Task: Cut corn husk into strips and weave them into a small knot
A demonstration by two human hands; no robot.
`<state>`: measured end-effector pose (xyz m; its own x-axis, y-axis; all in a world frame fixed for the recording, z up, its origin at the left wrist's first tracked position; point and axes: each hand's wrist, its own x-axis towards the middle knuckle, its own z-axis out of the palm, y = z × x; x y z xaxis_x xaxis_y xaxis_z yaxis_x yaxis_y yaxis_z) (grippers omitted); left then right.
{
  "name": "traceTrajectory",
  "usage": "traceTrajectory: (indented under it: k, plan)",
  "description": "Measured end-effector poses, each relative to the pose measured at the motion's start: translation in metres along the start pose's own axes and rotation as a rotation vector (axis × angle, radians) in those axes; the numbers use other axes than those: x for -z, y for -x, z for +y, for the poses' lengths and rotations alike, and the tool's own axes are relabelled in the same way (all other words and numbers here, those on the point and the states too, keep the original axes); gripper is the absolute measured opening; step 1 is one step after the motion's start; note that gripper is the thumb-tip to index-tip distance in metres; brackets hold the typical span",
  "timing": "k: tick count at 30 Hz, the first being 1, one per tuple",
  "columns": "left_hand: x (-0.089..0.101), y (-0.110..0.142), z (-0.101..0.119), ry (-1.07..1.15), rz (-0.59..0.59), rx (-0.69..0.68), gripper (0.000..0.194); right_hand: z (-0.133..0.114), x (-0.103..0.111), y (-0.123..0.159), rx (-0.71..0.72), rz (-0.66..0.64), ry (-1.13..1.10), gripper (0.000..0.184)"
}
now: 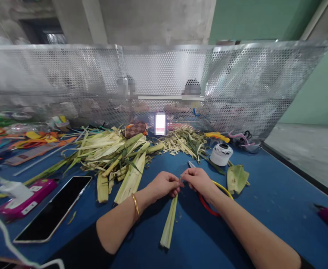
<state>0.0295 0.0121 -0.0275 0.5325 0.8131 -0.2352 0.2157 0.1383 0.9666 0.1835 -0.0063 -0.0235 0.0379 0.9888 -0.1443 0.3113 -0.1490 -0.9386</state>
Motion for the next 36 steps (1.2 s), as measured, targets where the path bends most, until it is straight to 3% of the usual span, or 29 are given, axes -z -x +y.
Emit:
traceTrajectory:
  k: [4, 9, 15, 20, 32, 36]
  plan:
    - [-0.003, 0.001, 0.0, -0.018, 0.042, -0.009, 0.012, -0.003, 0.001, 0.002, 0.006, -0.026, -0.069, 0.018]
    - [-0.003, 0.003, 0.003, 0.032, 0.067, 0.008, 0.019, -0.007, 0.021, 0.001, 0.147, 0.035, -0.131, 0.029]
    - [-0.003, 0.007, 0.008, 0.054, 0.064, 0.019, 0.02, -0.005, 0.031, -0.001, 0.276, -0.129, 0.315, 0.018]
    - [-0.004, 0.008, 0.011, 0.048, 0.083, 0.038, 0.018, -0.007, 0.023, 0.003, 0.288, -0.084, 0.618, 0.014]
    - [0.001, 0.005, 0.012, 0.069, 0.154, 0.097, 0.016, -0.01, 0.026, 0.005, 0.243, -0.175, 0.498, 0.009]
    - [0.001, 0.006, 0.013, 0.072, 0.148, 0.092, 0.016, -0.011, 0.024, 0.006, 0.124, -0.187, 0.392, 0.015]
